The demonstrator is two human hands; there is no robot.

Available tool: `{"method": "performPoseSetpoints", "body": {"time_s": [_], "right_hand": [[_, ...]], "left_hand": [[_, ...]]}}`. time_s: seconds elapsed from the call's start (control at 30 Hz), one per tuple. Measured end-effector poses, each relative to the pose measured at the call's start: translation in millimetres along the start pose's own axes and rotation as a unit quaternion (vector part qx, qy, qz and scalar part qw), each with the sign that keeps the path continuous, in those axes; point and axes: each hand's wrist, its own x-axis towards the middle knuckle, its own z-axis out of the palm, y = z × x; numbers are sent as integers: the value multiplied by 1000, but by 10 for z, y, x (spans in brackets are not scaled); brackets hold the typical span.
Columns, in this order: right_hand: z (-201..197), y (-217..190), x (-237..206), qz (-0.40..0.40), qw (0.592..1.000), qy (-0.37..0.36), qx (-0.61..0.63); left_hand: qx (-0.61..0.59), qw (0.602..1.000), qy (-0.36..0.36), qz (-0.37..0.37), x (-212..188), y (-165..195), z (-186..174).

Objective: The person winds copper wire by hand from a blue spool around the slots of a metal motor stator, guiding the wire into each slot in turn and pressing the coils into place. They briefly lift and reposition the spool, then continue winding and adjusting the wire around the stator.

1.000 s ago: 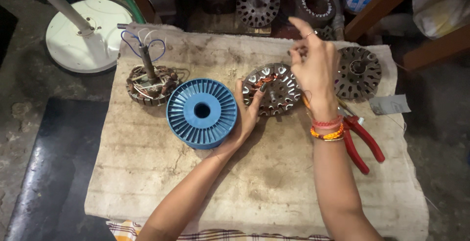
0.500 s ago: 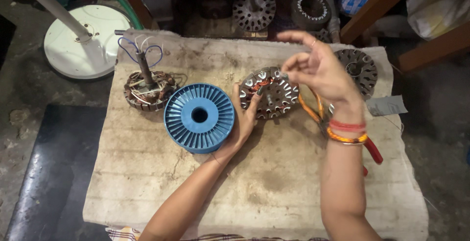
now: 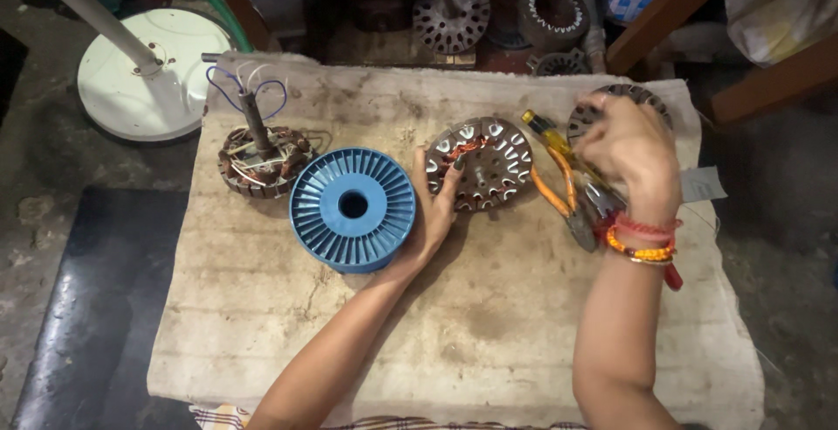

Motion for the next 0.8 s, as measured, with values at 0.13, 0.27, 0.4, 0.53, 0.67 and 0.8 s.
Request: {"method": "performPoseSetpoints", "body": {"time_s": [0.13,0.27,0.4,0.53,0.67,0.8], "right_hand": [[86,-185,-32,-239,961,99,94],[285,-399,45,-225,969,6,105],[337,-440,-4,-158,986,-44,0],[271,-466,-64,-155,987,-23,31],[261,-514,-159,-213,972,62,74],[249,-523,-211,-157,976,72,133]], "left_hand": [[26,1000,-10,5,-16,71,-45],[15,999,-21,24,-22,159,-69],[1,998,-11,55,-21,189,-63],[25,999,-11,22,-20,178,-51],[-29,998,-14,48,-16,195,-44],[-27,999,-35,-19,-27,225,-62]]}}
